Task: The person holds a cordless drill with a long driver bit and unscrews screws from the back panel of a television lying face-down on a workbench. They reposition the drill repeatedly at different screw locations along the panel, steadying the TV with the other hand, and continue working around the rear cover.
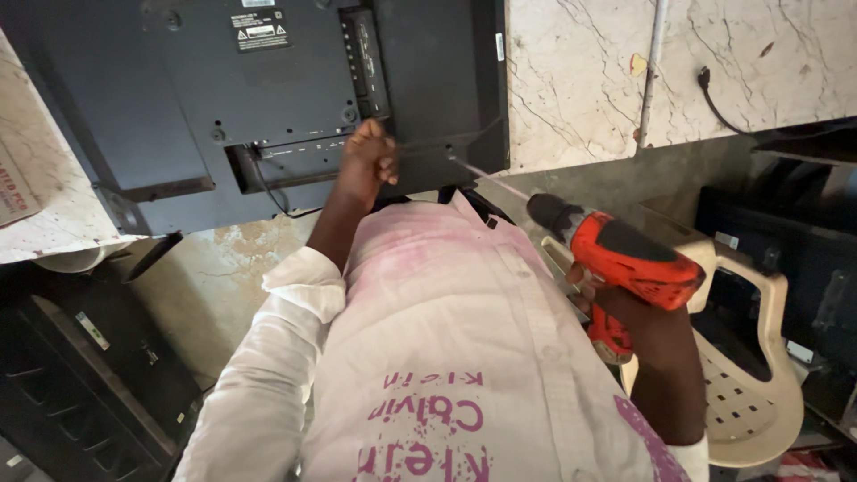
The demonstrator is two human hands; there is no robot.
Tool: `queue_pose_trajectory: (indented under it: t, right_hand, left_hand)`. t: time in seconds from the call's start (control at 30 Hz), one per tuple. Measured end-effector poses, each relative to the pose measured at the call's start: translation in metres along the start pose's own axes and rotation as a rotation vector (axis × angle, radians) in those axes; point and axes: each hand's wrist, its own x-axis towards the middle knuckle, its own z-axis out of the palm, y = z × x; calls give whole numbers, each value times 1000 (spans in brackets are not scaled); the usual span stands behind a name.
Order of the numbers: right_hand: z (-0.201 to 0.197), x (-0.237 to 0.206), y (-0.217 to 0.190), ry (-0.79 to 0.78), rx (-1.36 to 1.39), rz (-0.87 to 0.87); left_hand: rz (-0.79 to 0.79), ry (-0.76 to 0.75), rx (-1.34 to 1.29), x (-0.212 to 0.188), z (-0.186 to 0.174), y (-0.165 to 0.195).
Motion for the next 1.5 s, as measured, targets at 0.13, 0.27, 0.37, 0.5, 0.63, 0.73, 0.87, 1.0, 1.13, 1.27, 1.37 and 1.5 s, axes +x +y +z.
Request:
queue_pose_trajectory:
  t: [0.13, 0.27, 0.37, 0.5, 0.63, 0.73, 0.87, 1.0, 1.13, 1.27, 1.37, 1.5]
  right_hand:
    - [0, 2, -3, -58, -9, -94]
    - [8, 11, -6, -75, -187, -165]
    - [21, 22, -13, -140, -172, -169]
    - [45, 31, -32, -158, -278, -227]
    - [69, 31, -62, -107, -659, -313]
    - [90, 36, -82, -99, -812, -284]
    - [109, 50, -103, -111, -1094, -202]
    - [118, 53, -114, -143, -1182, -270]
    - [123, 48, -115, -109, -1265, -115]
    - [123, 48, -114, -90, -1190, -185]
    - [121, 48, -112, -76, -1180, -168]
    - [116, 47, -108, -74, -1172, -188]
  left_hand:
    - [-29, -128, -123, -4, 5, 15]
    - [-31, -169, -168, -9, 16, 22]
    - [-57, 20, 2, -10, 22, 25]
    - [-233, 341, 345, -6, 26, 27]
    - [-267, 328, 380, 2, 25, 25]
    - [-233, 377, 435, 11, 20, 19]
    - [-190, 418, 405, 20, 12, 7]
    - [-85, 431, 418, 26, 10, -4]
    - [-103, 403, 378, 25, 10, -4]
    - [-116, 416, 384, 24, 11, -1]
    - [-130, 393, 380, 25, 11, 0]
    - [-93, 305, 294, 26, 10, -1]
